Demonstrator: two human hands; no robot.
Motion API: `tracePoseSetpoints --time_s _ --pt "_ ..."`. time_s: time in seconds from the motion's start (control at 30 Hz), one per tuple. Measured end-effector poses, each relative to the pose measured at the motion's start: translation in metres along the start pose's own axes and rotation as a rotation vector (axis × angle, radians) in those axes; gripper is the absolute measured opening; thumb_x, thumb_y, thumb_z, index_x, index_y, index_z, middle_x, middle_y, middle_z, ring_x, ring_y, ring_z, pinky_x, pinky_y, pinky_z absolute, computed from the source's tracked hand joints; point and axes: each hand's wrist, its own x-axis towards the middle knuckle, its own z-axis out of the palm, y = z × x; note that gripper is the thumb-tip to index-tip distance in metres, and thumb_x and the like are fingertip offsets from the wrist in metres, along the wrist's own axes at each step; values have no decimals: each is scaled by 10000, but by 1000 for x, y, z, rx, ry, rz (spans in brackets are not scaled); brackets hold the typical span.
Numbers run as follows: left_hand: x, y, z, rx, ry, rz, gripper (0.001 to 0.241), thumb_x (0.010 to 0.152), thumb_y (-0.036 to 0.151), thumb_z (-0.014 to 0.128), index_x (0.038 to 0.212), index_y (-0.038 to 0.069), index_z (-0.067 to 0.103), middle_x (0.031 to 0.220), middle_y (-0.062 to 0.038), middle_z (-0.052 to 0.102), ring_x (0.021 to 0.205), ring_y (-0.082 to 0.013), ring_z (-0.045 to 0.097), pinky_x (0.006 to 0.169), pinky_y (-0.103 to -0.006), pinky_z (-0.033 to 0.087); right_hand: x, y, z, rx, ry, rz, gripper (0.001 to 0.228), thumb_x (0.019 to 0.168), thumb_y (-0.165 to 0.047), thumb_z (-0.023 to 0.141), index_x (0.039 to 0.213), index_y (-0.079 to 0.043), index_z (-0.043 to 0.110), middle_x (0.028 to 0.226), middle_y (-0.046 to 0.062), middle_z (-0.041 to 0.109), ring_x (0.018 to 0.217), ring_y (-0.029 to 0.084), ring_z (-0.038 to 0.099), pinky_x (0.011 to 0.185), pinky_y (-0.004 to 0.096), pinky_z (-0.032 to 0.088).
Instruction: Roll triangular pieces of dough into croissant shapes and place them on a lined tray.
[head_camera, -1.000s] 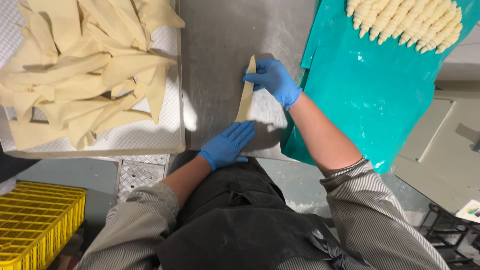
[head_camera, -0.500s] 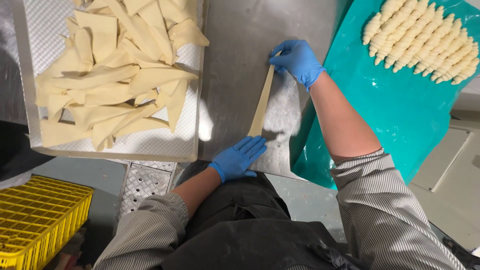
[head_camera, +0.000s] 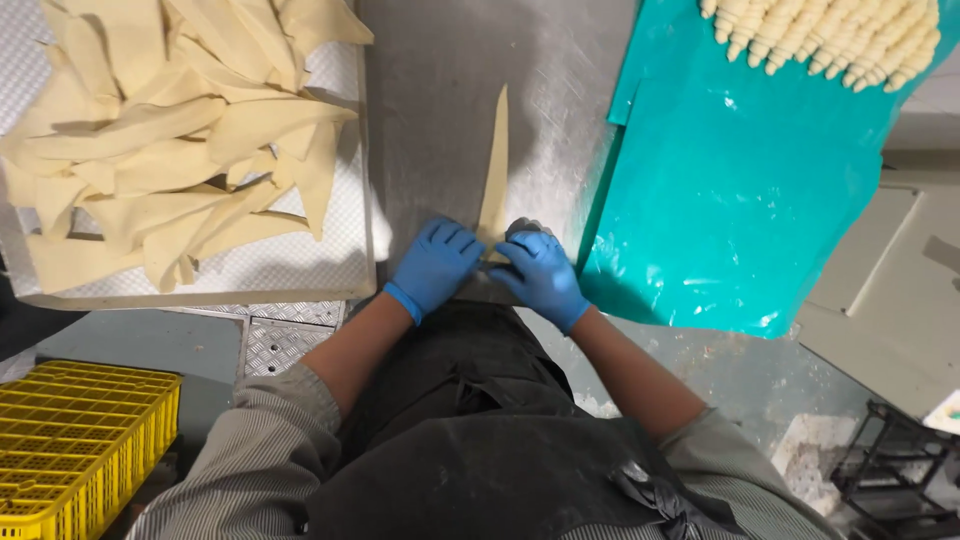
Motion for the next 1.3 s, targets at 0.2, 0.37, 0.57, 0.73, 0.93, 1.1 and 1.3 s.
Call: tracePoseSetpoints --time_s 0.2,0.37,0.57,0.73,0.93,1.1,1.3 --pt "9 -10 4 131 -117 107 211 876 135 620 1080 113 671 1006 -61 634 1013 -284 597 1050 -457 435 -31 31 30 -127 42 -31 267 863 -23 737 1125 -55 690 1104 106 625 1065 303 612 961 432 491" --pt "-4 -10 17 69 -96 113 242 883 123 619 1116 104 680 1016 -60 628 1035 -278 598 1071 -453 443 -58 39 47 -191 6 -31 303 883 -47 735 1183 -64 702 1042 87 605 1025 284 599 956 426 491" --pt "-24 14 3 91 -90 84 385 923 189 649 1287 66 624 1231 -100 608 1206 -305 567 1146 -467 414 -79 17 57 -293 -26 17 424 898 -131 720 1305 -41 643 1212 132 590 1200 316 576 1072 460 452" --pt "-33 26 3 28 -68 37 649 925 325 651 1467 6 493 1516 -186 475 1396 -349 451 1195 -527 307 -85 12 68 -286 -130 12 620 914 -284 699 1382 90 538 1463 264 485 1412 426 439 1197 557 314" --pt "-10 18 1 -31 -167 -62 693 990 305 597 1550 -51 395 1636 -234 354 1527 -366 316 1261 -504 220 -60 13 61 -258 -181 120 655 989 -268 636 1472 126 434 1557 316 406 1506 464 336 1251 564 249" --pt "-23 21 1 129 -182 17 658 969 285 563 1525 -18 386 1619 -220 326 1525 -365 289 1241 -538 207 -83 17 74 -244 -142 93 695 959 -238 651 1502 98 376 1573 285 364 1524 453 303 1263 566 233" --pt "9 1 0 -32 -211 -34 709 973 221 554 1574 -75 323 1658 -273 284 1553 -381 260 1286 -509 200 -38 17 57 -160 -138 196 716 940 -201 678 1513 109 380 1578 321 375 1513 476 324 1268 551 251"
